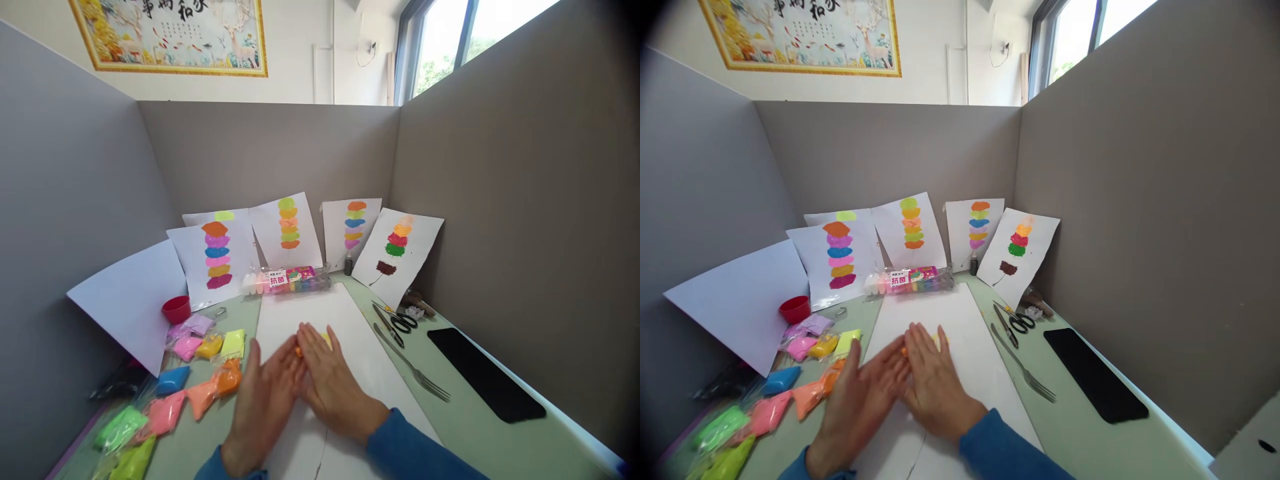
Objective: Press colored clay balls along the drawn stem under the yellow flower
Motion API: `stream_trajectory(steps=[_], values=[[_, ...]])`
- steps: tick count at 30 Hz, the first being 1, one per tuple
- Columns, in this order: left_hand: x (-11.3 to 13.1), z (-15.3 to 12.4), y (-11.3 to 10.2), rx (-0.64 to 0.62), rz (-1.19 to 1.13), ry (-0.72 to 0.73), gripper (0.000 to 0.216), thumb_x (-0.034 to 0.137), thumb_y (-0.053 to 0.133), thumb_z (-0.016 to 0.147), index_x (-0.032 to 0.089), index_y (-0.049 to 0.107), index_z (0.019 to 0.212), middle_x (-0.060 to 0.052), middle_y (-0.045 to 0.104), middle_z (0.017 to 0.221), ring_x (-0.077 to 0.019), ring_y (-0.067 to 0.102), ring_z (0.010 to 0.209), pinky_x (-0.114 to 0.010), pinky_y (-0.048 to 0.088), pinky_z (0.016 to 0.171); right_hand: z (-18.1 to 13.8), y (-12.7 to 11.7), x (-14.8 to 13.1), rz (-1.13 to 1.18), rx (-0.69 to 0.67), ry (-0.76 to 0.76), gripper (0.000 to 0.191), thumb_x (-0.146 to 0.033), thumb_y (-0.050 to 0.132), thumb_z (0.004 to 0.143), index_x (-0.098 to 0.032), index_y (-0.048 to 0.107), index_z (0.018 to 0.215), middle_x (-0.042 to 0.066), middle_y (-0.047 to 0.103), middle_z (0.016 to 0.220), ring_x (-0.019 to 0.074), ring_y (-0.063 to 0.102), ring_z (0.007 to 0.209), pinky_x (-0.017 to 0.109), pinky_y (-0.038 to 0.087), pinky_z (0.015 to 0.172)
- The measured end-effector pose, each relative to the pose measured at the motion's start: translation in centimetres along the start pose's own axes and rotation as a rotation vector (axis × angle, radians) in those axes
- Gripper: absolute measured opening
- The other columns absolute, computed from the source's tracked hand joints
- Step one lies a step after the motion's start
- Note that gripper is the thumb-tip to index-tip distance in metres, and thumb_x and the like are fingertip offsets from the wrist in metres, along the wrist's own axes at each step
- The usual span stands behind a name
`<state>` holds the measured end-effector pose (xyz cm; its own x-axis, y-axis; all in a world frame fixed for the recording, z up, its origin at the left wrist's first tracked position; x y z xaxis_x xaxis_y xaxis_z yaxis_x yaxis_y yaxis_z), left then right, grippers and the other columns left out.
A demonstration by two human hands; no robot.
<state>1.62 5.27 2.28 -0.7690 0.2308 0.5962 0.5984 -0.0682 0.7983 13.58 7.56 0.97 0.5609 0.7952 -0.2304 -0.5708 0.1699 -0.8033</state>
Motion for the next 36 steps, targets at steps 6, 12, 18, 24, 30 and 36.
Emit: stream_trajectory(steps=[6,12,18,24,30,36], values=[[-0.6,0.0,-0.3,0.036,0.005,-0.066,0.069,0.069,0.036,0.082,0.019,0.052,0.126,-0.014,0.052,0.131,-0.0288,0.041,0.129,-0.046,0.033,0.106,0.2,-0.5,-2.2,0.077,-0.070,-0.268,0.081,-0.059,0.032,0.090,-0.007,0.012,0.147,0.017,0.019,0.151,0.0259,0.010,0.141,0.053,0.004,0.114],[0.7,-0.1,-0.3,0.024,-0.033,0.089,0.068,0.062,0.035,0.087,0.011,0.047,0.129,-0.017,0.049,0.135,-0.0265,0.040,0.130,-0.041,0.028,0.110,0.1,-0.7,-1.6,0.026,-0.074,-0.236,0.074,-0.055,0.036,0.091,-0.007,0.021,0.145,0.018,0.027,0.148,0.0268,0.014,0.140,0.056,0.004,0.113],[-0.4,0.5,-1.3,-0.031,-0.119,-0.037,0.064,0.058,0.037,0.088,0.011,0.046,0.131,-0.017,0.051,0.133,-0.0266,0.042,0.128,-0.043,0.030,0.109,0.5,-0.3,-1.4,-0.019,-0.055,-0.241,0.069,-0.050,0.037,0.093,-0.008,0.020,0.145,0.016,0.024,0.149,0.0263,0.012,0.140,0.056,0.007,0.113],[0.5,0.5,-1.1,0.023,-0.195,0.053,0.064,0.055,0.037,0.090,0.007,0.043,0.131,-0.020,0.050,0.132,-0.0258,0.046,0.125,-0.038,0.037,0.105,0.3,-0.5,-0.8,-0.036,-0.084,-0.244,0.068,-0.050,0.039,0.092,-0.009,0.022,0.145,0.015,0.027,0.148,0.0267,0.015,0.140,0.058,0.010,0.112],[0.3,0.3,-0.6,-0.050,-0.150,-0.016,0.059,0.054,0.035,0.091,0.009,0.048,0.127,-0.019,0.056,0.123,-0.0264,0.050,0.120,-0.041,0.040,0.101,0.5,-0.3,-0.3,-0.071,-0.056,-0.158,0.058,-0.041,0.035,0.095,-0.011,0.026,0.144,0.015,0.027,0.148,0.0271,0.016,0.139,0.060,0.011,0.110],[0.9,0.0,-0.2,-0.052,-0.179,-0.026,0.057,0.056,0.032,0.091,0.009,0.055,0.115,-0.017,0.059,0.118,-0.0253,0.053,0.115,-0.038,0.042,0.097,0.4,-0.7,-0.5,-0.056,-0.072,-0.242,0.053,-0.036,0.038,0.095,-0.012,0.030,0.142,0.012,0.034,0.146,0.0263,0.018,0.139,0.058,0.013,0.111]])
Point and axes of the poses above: each hand's wrist, its own z-axis towards the middle knuckle, its own y-axis out of the palm, x = y × z, the point moved 2 cm from there along z, towards the middle knuckle
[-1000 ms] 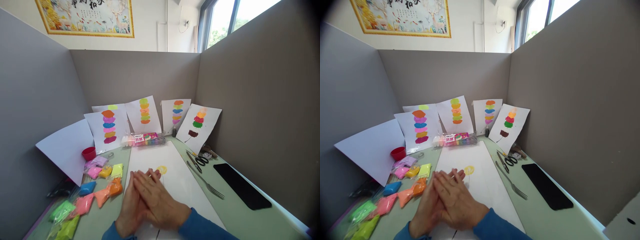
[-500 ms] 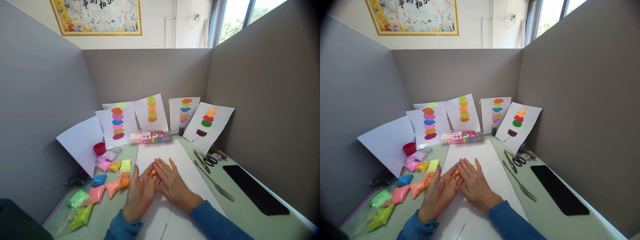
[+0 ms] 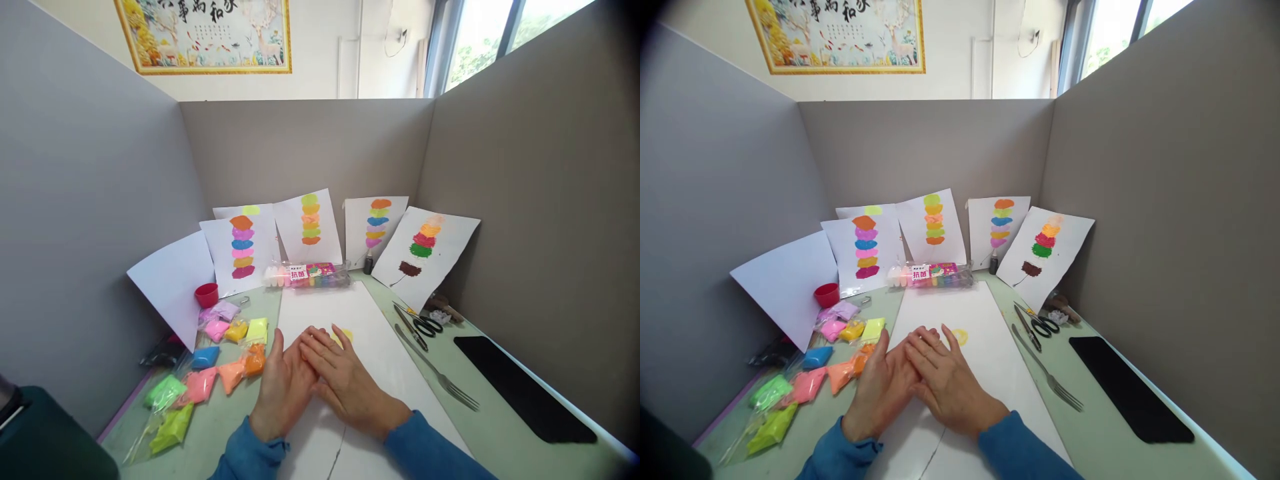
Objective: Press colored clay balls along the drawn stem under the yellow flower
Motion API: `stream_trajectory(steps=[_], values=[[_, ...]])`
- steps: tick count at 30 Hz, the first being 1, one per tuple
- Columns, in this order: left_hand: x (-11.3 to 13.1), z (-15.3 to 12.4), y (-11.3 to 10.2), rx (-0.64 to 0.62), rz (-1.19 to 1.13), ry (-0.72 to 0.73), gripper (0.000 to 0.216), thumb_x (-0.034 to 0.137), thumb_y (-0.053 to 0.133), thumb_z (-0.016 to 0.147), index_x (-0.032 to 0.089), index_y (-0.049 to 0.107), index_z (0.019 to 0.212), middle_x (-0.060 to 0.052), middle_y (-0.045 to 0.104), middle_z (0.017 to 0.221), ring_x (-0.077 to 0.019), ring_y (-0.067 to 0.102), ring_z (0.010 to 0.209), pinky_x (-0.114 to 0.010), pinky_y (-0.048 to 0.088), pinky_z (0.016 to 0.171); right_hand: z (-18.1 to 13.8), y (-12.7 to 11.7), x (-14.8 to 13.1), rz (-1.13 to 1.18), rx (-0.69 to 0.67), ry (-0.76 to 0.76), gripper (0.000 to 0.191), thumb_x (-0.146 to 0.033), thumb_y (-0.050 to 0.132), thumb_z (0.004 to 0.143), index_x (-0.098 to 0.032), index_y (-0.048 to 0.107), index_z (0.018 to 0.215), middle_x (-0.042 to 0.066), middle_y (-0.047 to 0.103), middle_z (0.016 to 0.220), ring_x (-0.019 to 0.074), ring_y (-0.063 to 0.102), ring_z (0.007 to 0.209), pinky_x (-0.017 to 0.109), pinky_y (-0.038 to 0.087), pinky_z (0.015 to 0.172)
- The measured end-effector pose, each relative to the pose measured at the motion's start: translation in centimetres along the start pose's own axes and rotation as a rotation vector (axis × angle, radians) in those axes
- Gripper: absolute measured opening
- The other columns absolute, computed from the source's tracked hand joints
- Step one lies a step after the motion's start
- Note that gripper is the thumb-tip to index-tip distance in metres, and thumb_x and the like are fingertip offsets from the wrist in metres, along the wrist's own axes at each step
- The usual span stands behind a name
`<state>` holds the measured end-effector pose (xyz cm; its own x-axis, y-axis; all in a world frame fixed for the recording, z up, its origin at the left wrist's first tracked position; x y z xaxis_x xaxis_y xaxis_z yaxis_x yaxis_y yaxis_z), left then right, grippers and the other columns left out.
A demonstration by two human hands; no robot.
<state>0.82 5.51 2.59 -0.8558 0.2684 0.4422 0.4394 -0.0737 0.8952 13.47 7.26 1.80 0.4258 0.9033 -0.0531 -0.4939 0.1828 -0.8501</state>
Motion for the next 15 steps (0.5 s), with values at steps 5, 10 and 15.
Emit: stream_trajectory(steps=[5,10,15], values=[[-0.4,0.0,0.4,-0.081,0.013,-0.019,0.060,0.058,0.032,0.090,0.009,0.057,0.113,-0.016,0.061,0.109,-0.0232,0.058,0.103,-0.034,0.047,0.087,0.2,0.2,0.1,-0.001,0.080,0.069,0.046,-0.026,0.041,0.094,-0.012,0.037,0.138,0.012,0.040,0.142,0.0278,0.026,0.136,0.057,0.019,0.108],[-0.7,0.1,0.1,-0.070,0.049,-0.061,0.034,0.036,0.043,0.092,0.010,0.061,0.104,-0.008,0.063,0.094,-0.0127,0.060,0.081,-0.023,0.048,0.072,-0.2,0.4,1.0,0.037,0.318,0.145,0.024,-0.019,0.050,0.089,-0.021,0.059,0.111,0.006,0.062,0.120,0.0252,0.049,0.114,0.051,0.031,0.099],[-1.0,0.2,-0.9,0.062,0.325,0.003,0.017,0.022,0.055,0.087,0.012,0.064,0.098,-0.006,0.064,0.093,-0.0124,0.061,0.081,-0.025,0.048,0.077,-0.3,0.2,1.2,0.132,0.450,0.203,0.014,-0.015,0.054,0.084,-0.021,0.060,0.095,0.005,0.065,0.101,0.0209,0.055,0.092,0.044,0.040,0.086]])
Point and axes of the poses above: each hand's wrist, its own z-axis towards the middle knuckle, its own y-axis out of the palm, x = y × z, the point moved 2 cm from there along z, towards the middle knuckle
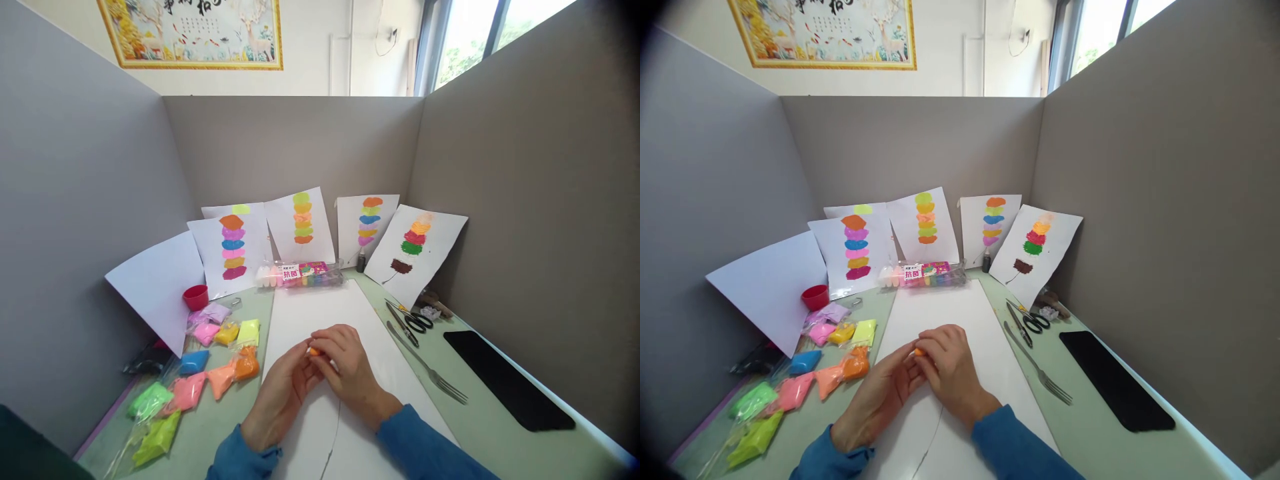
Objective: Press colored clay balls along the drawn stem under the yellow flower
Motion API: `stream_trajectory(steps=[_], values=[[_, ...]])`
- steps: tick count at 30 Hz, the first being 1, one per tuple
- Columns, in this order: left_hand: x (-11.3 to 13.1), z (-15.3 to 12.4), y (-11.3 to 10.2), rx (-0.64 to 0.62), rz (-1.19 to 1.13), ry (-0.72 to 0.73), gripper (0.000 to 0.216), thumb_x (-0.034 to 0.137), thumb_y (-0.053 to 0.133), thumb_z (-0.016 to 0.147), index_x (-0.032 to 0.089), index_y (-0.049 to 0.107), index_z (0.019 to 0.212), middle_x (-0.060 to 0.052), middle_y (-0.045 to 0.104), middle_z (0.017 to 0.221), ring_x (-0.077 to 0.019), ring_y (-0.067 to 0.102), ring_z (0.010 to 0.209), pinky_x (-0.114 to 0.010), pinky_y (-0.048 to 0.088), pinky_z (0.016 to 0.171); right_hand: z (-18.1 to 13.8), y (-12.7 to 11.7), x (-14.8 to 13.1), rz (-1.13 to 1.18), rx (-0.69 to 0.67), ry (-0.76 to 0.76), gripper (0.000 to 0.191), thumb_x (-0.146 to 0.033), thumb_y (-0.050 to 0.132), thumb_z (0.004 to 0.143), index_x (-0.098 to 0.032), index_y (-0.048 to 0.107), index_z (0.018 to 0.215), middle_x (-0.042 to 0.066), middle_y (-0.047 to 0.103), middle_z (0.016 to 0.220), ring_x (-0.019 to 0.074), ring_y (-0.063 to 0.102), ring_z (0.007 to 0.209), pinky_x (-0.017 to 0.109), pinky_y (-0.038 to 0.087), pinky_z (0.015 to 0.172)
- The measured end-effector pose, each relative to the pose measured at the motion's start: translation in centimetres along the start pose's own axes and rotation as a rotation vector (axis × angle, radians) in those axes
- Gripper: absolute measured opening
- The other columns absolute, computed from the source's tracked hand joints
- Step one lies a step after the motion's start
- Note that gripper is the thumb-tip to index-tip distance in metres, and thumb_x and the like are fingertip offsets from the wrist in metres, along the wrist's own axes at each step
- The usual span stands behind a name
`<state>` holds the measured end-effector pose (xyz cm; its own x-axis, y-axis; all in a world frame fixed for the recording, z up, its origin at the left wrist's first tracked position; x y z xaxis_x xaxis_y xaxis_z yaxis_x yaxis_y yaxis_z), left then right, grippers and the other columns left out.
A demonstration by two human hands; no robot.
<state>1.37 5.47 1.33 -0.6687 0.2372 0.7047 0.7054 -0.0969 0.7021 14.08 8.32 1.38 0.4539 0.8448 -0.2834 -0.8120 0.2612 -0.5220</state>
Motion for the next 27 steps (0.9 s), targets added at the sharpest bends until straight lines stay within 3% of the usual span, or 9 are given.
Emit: stream_trajectory(steps=[4,7,10,12,14,18,23,27], values=[[0.0,-0.1,-0.5,0.049,0.234,0.050,0.023,0.024,0.065,0.081,0.011,0.064,0.100,-0.009,0.066,0.095,-0.0177,0.062,0.087,-0.032,0.049,0.085,-0.2,0.1,0.3,0.086,-0.019,0.062,0.016,-0.013,0.054,0.082,-0.021,0.059,0.095,0.006,0.062,0.098,0.0205,0.054,0.090,0.039,0.044,0.080],[0.4,-0.1,-1.1,0.177,0.244,0.078,0.018,0.020,0.069,0.077,0.011,0.065,0.093,-0.010,0.067,0.091,-0.0176,0.064,0.082,-0.032,0.051,0.082,-0.1,-0.3,1.1,0.223,-0.051,0.136,0.021,-0.021,0.055,0.083,-0.020,0.058,0.104,0.008,0.060,0.104,0.0187,0.057,0.088,0.035,0.047,0.078],[0.8,0.0,-1.6,0.310,0.211,0.103,0.018,0.013,0.070,0.073,0.012,0.064,0.090,-0.008,0.067,0.086,-0.0162,0.065,0.074,-0.032,0.054,0.079,0.1,-1.5,3.5,0.247,0.060,0.413,0.022,-0.030,0.047,0.088,-0.018,0.058,0.102,0.009,0.062,0.102,0.0171,0.060,0.082,0.030,0.049,0.069],[1.0,0.0,-1.6,0.334,0.190,0.110,0.017,0.007,0.069,0.072,0.011,0.065,0.088,-0.007,0.066,0.082,-0.0162,0.066,0.074,-0.032,0.054,0.080,-0.2,-2.2,5.6,0.163,0.127,0.622,0.027,-0.034,0.042,0.089,-0.016,0.060,0.097,0.009,0.065,0.095,0.0179,0.062,0.077,0.029,0.049,0.066],[1.1,0.0,-1.4,0.341,0.169,0.106,0.016,0.002,0.067,0.071,0.010,0.065,0.085,-0.009,0.066,0.084,-0.0171,0.066,0.078,-0.031,0.054,0.083,-0.7,-2.5,7.3,0.033,0.067,0.722,0.029,-0.034,0.040,0.088,-0.015,0.062,0.094,0.007,0.067,0.089,0.0182,0.063,0.073,0.030,0.048,0.064],[0.9,-0.1,-1.3,0.350,0.174,0.072,0.016,0.000,0.065,0.071,0.010,0.065,0.084,-0.010,0.066,0.090,-0.0159,0.065,0.081,-0.027,0.054,0.078,-1.6,-1.8,8.6,-0.093,-0.090,0.676,0.025,-0.029,0.042,0.084,-0.019,0.065,0.089,0.004,0.068,0.088,0.0186,0.062,0.073,0.031,0.047,0.068],[0.2,0.1,-1.6,0.317,0.200,0.028,0.007,0.008,0.060,0.075,0.012,0.060,0.081,-0.003,0.061,0.072,-0.0076,0.053,0.050,-0.019,0.041,0.044,-2.0,-1.2,8.0,-0.173,-0.207,0.594,0.024,-0.026,0.044,0.086,-0.021,0.068,0.087,0.004,0.068,0.089,0.0197,0.061,0.081,0.031,0.044,0.071],[-0.1,0.3,-1.8,0.338,0.169,0.041,0.020,0.002,0.048,0.065,0.011,0.059,0.080,-0.004,0.059,0.070,-0.0077,0.051,0.048,-0.020,0.037,0.043,-2.1,-1.0,7.7,-0.258,-0.240,0.517,0.027,-0.028,0.041,0.088,-0.021,0.067,0.093,0.004,0.067,0.096,0.0194,0.062,0.084,0.031,0.045,0.073]])
Point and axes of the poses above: each hand's wrist, its own z-axis towards the middle knuckle, its own y-axis out of the palm, x = y × z, the point moved 2 cm from there along z, towards the middle knuckle
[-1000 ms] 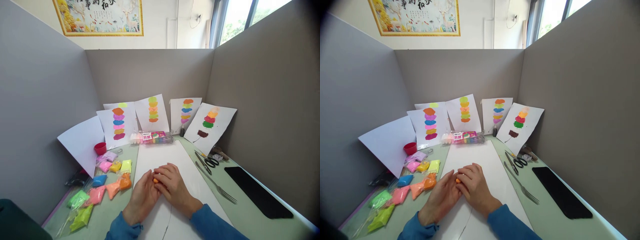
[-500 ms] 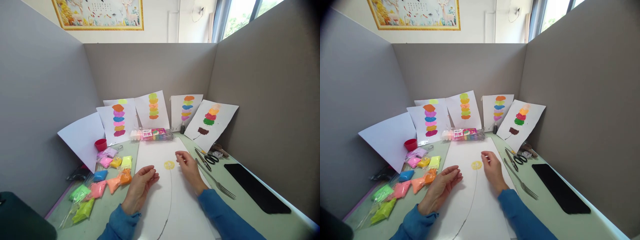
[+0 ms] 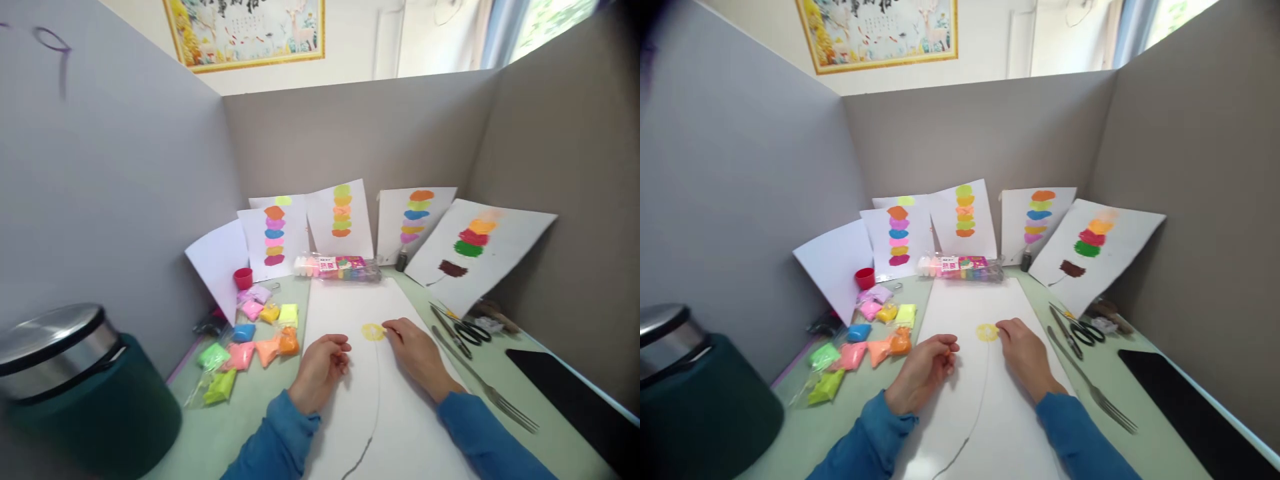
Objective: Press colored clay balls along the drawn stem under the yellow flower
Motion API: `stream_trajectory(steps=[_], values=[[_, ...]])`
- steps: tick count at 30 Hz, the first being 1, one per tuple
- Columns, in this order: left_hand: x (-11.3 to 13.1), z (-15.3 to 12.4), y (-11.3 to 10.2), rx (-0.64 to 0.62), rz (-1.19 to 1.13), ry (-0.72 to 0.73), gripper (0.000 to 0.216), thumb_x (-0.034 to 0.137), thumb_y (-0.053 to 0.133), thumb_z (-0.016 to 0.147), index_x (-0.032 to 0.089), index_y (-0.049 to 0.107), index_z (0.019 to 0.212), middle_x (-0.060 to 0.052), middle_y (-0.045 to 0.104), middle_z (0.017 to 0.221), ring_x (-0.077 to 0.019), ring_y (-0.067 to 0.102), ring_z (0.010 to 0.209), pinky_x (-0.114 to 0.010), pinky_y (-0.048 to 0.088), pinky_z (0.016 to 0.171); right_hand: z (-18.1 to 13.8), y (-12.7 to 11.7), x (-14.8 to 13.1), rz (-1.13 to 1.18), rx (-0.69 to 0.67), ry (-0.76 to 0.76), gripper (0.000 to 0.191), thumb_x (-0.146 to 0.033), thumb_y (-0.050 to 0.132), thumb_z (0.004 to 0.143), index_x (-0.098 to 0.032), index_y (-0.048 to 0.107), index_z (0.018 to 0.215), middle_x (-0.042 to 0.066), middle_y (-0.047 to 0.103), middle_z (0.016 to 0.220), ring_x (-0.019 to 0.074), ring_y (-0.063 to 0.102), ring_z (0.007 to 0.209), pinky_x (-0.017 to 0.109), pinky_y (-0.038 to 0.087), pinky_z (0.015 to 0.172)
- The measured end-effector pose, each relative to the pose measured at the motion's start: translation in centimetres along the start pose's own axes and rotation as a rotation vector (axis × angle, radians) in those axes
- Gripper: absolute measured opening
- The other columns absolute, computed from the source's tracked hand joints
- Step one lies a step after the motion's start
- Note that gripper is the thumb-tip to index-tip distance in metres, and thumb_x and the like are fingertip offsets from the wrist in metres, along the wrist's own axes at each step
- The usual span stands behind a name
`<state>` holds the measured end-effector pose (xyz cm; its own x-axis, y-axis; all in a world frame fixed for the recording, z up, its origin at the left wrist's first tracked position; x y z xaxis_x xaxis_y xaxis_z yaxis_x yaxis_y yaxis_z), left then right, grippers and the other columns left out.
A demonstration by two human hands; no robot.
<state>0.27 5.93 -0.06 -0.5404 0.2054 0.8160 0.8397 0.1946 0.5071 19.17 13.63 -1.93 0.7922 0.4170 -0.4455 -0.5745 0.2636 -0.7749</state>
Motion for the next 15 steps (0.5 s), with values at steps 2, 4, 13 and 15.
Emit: stream_trajectory(steps=[2,4,13,15], values=[[0.2,0.2,-0.1,0.018,-0.009,0.033,0.021,0.002,0.046,0.060,0.010,0.058,0.076,-0.004,0.058,0.069,-0.0071,0.049,0.047,-0.020,0.036,0.044,0.0,0.2,0.1,-0.005,0.006,0.004,0.028,-0.031,0.041,0.087,-0.022,0.066,0.093,0.004,0.066,0.099,0.0195,0.062,0.083,0.031,0.045,0.073],[1.0,0.4,-0.4,0.042,-0.001,0.087,0.021,0.002,0.047,0.058,0.011,0.057,0.074,-0.003,0.057,0.069,-0.0066,0.049,0.048,-0.020,0.036,0.045,0.0,0.4,0.4,-0.001,-0.005,0.021,0.028,-0.033,0.041,0.086,-0.023,0.066,0.092,0.003,0.067,0.099,0.0196,0.063,0.081,0.032,0.046,0.070],[5.8,-3.6,-2.3,0.042,0.188,0.294,0.022,0.024,0.075,0.064,0.012,0.061,0.075,-0.003,0.062,0.067,-0.0113,0.058,0.054,-0.024,0.044,0.053,-0.5,-1.3,-3.0,0.245,0.078,-0.133,0.025,-0.038,0.045,0.087,-0.023,0.064,0.090,0.004,0.065,0.096,0.0180,0.060,0.073,0.030,0.047,0.062],[5.4,-4.5,-1.8,-0.024,0.255,0.290,0.026,0.026,0.076,0.063,0.011,0.063,0.081,-0.006,0.065,0.072,-0.0187,0.065,0.069,-0.030,0.049,0.065,-1.1,-2.0,-6.4,0.399,-0.019,-0.315,0.023,-0.035,0.045,0.089,-0.023,0.063,0.097,0.006,0.063,0.097,0.0167,0.059,0.074,0.027,0.047,0.058]])
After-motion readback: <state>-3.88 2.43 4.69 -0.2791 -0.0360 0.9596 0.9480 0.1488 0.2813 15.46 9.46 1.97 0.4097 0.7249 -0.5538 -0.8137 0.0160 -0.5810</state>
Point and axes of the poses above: each hand's wrist, its own z-axis towards the middle knuckle, its own y-axis out of the palm, x = y × z, the point moved 2 cm from there along z, towards the middle knuckle
